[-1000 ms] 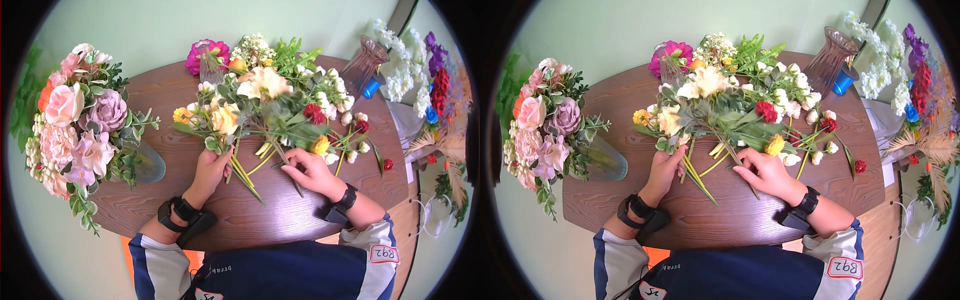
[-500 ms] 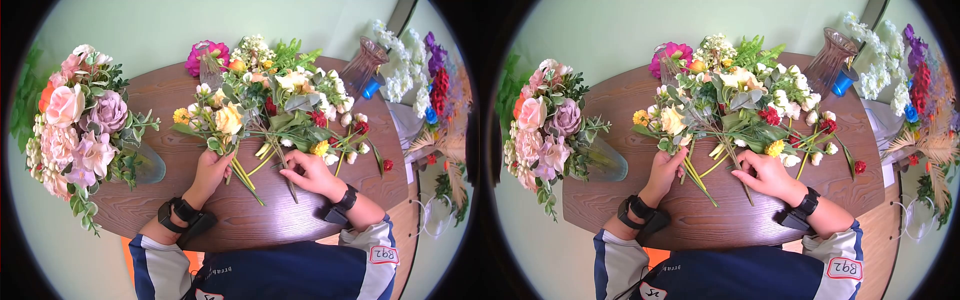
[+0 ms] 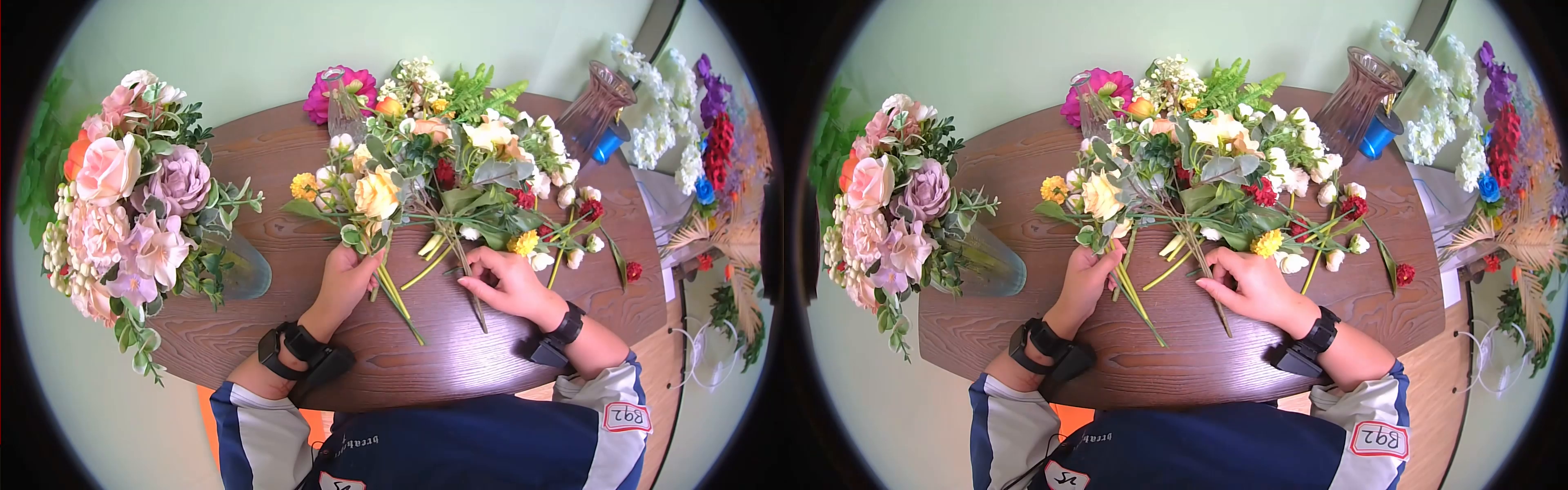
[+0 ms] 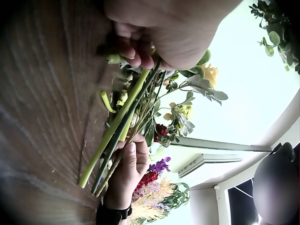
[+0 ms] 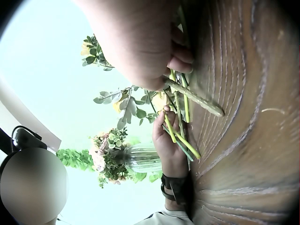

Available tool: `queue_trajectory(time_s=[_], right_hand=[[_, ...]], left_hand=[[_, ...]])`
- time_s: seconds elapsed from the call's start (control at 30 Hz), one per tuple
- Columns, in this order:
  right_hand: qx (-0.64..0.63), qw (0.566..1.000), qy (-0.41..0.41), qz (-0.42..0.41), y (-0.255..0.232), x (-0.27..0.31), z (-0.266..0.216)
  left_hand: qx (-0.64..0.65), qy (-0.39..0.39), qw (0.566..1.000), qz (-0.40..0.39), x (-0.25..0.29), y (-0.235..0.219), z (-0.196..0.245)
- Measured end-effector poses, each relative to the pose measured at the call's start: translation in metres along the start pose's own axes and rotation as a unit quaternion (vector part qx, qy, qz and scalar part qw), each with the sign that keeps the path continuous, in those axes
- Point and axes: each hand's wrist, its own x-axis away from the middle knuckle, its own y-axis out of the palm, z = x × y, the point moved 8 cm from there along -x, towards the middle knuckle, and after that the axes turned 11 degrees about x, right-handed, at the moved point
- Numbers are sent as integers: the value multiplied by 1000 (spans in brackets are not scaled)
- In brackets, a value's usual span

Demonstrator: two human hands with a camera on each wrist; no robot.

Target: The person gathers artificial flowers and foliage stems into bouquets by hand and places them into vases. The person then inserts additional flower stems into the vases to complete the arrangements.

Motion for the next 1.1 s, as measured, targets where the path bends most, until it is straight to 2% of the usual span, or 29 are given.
queue_trajectory(time_s=[0.07,0.5,0.53,0.6,0.73,0.77,0.8,0.87,0.9,0.93,1.0,1.07,1.1], right_hand=[[2,1000,-7,-4,1,0,0],[-20,1000,-14,8,-3,2,-3],[-20,1000,-14,8,-1,4,-2],[-125,983,5,138,-17,12,5],[-42,970,-73,227,-32,22,-5],[-69,973,-15,222,-25,29,9],[-79,965,-38,247,-32,32,2],[0,973,-96,208,-28,39,3],[-122,968,-75,205,-31,36,-4],[-135,957,-54,251,-29,42,8],[-213,935,-98,266,-33,37,3],[-191,947,-83,244,-31,32,4],[-168,958,-68,222,-28,30,5]], left_hand=[[-30,-1,999,-11,0,0,0],[-25,19,999,-31,0,1,2],[-2,3,1000,-16,0,0,1],[20,-11,1000,-1,0,-1,0],[33,19,999,-7,2,2,4],[41,40,998,-11,2,4,8],[41,40,998,-11,2,3,7],[18,24,999,-25,1,3,4],[17,24,999,-25,0,1,3],[9,18,999,-28,-2,0,0],[1,12,999,-31,-3,0,-1],[94,-3,996,-8,-2,-1,2],[94,-3,996,-8,-1,0,3]])
